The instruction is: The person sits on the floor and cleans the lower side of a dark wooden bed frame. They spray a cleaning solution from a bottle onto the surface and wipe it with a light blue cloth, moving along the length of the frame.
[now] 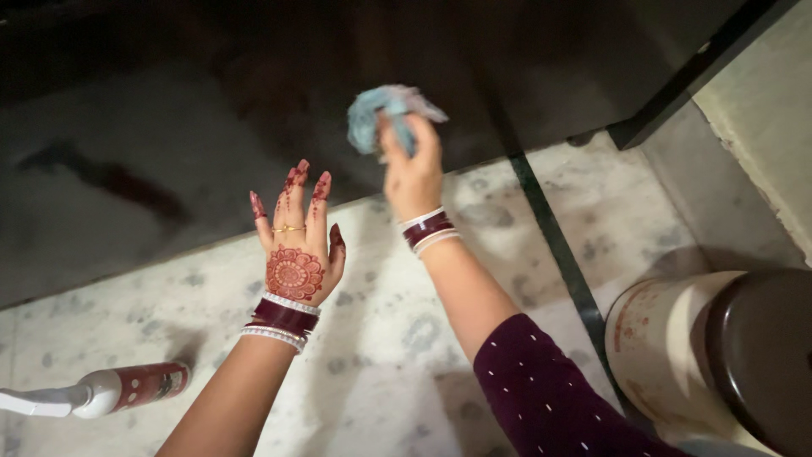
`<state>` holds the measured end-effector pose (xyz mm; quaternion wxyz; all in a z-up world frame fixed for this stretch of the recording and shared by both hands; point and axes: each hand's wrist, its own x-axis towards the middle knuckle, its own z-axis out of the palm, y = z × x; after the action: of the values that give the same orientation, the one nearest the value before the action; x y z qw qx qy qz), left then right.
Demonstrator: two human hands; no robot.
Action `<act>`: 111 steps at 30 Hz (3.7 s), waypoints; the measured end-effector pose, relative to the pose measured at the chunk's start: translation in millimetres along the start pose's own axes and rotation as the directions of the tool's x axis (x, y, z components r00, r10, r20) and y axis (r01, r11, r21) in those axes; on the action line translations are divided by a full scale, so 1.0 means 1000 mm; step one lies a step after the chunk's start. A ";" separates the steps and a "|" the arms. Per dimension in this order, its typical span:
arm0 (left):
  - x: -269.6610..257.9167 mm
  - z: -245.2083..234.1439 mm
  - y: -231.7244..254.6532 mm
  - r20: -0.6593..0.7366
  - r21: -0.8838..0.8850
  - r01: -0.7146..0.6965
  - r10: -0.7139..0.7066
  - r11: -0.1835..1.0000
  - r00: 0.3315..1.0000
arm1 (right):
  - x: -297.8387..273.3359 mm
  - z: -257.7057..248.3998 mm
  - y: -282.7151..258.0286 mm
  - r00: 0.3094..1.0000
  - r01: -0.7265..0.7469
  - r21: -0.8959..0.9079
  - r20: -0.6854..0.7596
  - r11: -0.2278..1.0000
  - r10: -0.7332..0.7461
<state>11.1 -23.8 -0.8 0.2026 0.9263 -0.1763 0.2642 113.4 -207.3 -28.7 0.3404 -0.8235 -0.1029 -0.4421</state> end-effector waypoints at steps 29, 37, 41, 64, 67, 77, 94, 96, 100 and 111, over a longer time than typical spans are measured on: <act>0.044 -0.022 0.018 -0.184 -0.051 0.023 -0.032 0.998 0.982 | 0.050 -0.028 -0.069 0.991 0.090 -0.127 -0.083 0.988 -0.101; 0.064 -0.020 0.036 -0.224 -0.050 0.019 -0.030 0.999 0.974 | 0.102 -0.026 0.010 0.918 0.396 -0.426 0.200 0.813 -0.342; 0.075 -0.010 0.049 -0.233 -0.070 0.019 -0.035 0.997 0.972 | 0.128 -0.064 0.079 0.985 0.148 -0.545 0.009 0.825 -0.171; 0.146 -0.034 0.112 -0.400 0.052 -0.102 0.115 0.993 0.909 | 0.095 -0.050 0.044 0.904 0.422 -0.215 0.181 0.881 -0.389; 0.171 -0.048 0.115 -0.404 0.099 -0.144 0.171 0.985 0.899 | 0.141 -0.088 0.046 0.865 0.497 -0.271 0.231 0.825 -0.445; 0.197 -0.028 0.113 -0.454 0.106 -0.110 0.147 0.988 0.879 | 0.209 -0.147 0.144 0.921 0.029 -0.207 -0.374 0.978 -0.107; 0.211 0.014 0.100 -0.600 0.134 -0.129 0.184 0.983 0.778 | 0.100 -0.114 0.324 0.447 -0.473 0.534 -0.540 0.700 0.714; 0.211 0.014 0.099 -0.601 0.156 -0.108 0.181 0.982 0.778 | 0.078 -0.098 0.361 0.411 -0.458 0.542 -0.574 0.705 0.708; 0.208 0.011 0.100 -0.581 0.131 -0.120 0.175 0.984 0.795 | 0.039 -0.076 0.391 0.311 -0.418 0.746 -0.419 0.519 0.853; 0.201 -0.020 0.105 -0.459 0.027 -0.165 0.159 0.986 0.874 | 0.131 -0.090 0.261 0.504 -0.494 0.376 -0.611 0.784 0.611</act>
<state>117.9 -148.9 157.4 0.2216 0.8182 -0.2021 0.4905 253.9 -478.5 -13.0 0.5377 -0.5494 0.2708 -0.5794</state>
